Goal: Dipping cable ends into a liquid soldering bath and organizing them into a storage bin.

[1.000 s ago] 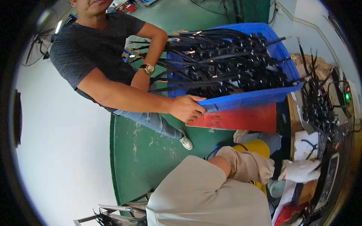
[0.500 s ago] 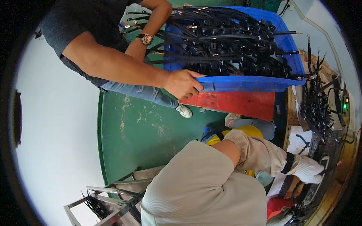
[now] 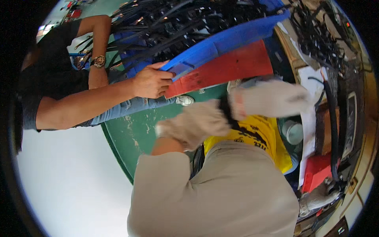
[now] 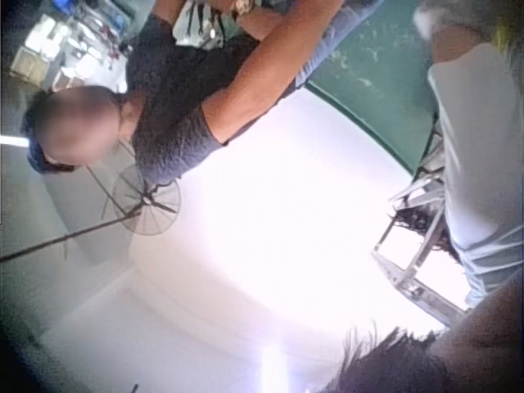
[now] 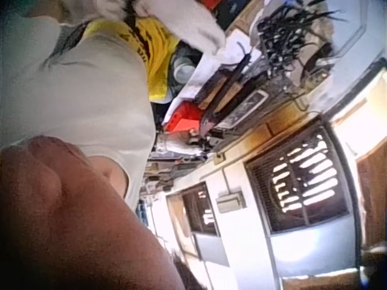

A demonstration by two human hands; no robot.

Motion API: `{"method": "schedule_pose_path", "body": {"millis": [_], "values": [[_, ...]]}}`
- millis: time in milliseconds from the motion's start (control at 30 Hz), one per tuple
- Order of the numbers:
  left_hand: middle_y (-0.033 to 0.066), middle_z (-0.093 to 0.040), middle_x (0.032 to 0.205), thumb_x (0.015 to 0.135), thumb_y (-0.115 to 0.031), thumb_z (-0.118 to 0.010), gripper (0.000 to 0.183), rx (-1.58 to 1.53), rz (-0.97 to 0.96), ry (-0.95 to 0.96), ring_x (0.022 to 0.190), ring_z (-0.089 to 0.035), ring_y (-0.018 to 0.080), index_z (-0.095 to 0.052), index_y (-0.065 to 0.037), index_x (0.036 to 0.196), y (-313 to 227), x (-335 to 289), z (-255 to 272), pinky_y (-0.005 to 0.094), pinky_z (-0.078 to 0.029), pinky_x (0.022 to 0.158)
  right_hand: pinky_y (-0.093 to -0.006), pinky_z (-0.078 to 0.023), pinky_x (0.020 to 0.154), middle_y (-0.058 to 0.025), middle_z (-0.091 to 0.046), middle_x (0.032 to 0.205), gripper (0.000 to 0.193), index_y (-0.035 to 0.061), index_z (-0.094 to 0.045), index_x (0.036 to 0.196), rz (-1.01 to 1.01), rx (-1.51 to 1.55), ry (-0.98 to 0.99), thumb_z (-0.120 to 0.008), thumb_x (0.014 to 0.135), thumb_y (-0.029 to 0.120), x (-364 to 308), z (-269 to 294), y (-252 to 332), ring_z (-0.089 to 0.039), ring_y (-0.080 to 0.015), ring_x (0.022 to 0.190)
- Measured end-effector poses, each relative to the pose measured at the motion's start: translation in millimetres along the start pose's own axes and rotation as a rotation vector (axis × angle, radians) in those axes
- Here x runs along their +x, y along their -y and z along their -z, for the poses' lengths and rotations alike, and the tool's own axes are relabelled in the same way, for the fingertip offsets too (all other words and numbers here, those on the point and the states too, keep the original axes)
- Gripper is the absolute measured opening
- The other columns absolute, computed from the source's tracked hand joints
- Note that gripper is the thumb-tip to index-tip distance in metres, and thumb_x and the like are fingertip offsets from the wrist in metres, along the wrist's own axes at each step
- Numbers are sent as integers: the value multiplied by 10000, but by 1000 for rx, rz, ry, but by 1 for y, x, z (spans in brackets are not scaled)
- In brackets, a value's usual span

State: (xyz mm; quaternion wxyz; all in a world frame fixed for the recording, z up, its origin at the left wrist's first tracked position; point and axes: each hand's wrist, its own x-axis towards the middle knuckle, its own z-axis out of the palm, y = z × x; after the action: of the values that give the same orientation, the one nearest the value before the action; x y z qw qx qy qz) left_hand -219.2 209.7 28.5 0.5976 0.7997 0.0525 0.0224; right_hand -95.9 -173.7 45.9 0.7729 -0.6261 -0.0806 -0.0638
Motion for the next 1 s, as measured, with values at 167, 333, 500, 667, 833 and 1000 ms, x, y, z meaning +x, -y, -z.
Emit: {"method": "schedule_pose_path", "body": {"millis": [167,333,500,667,833,1000], "values": [[58,-607,838,865,-345,-478,344,-77,304,-280,696,-591,148,-563,-65,1047,47,-94,44,278,-468,613,-394,-408,845,-160,-537,1110,314,48,-548,1059,-132,-15,66,-499,860,286,7,3,5,-499,-279,986],[33,-562,773,873,-316,-456,331,-330,663,-231,609,-533,101,-563,-46,1032,51,-144,58,224,-444,554,-381,-397,862,-180,-538,1035,312,22,-542,1046,-201,67,139,-510,851,264,11,-15,0,-489,-282,979],[38,-547,773,857,-285,-444,300,-375,838,-124,624,-540,116,-566,-45,992,119,-195,48,239,-466,573,-398,-395,878,-193,-540,1067,300,2,-539,1051,-175,-17,159,-482,867,233,10,-32,-4,-496,-291,992],[34,-567,808,786,-202,-520,280,-300,1029,144,682,-556,135,-565,-49,1016,168,-265,37,265,-483,598,-410,-390,905,-180,-537,1104,290,-12,-527,1071,8,-284,202,-455,884,198,18,-17,-29,-497,-286,1016],[96,-565,1108,685,-306,-715,604,-427,1030,683,953,-551,220,-494,-64,1192,152,-261,-6,318,-485,753,-408,-389,908,-177,-537,1105,293,-14,-524,1077,-2,-266,196,-454,886,197,9,-20,-58,-492,-283,1026],[140,-496,1228,664,-374,-740,713,-610,958,365,1128,-459,261,-451,-78,1245,190,-286,-55,380,-466,857,-406,-388,911,-174,-537,1107,295,-15,-521,1083,-4,-245,192,-453,887,195,7,-18,-81,-488,-280,1036]]}}
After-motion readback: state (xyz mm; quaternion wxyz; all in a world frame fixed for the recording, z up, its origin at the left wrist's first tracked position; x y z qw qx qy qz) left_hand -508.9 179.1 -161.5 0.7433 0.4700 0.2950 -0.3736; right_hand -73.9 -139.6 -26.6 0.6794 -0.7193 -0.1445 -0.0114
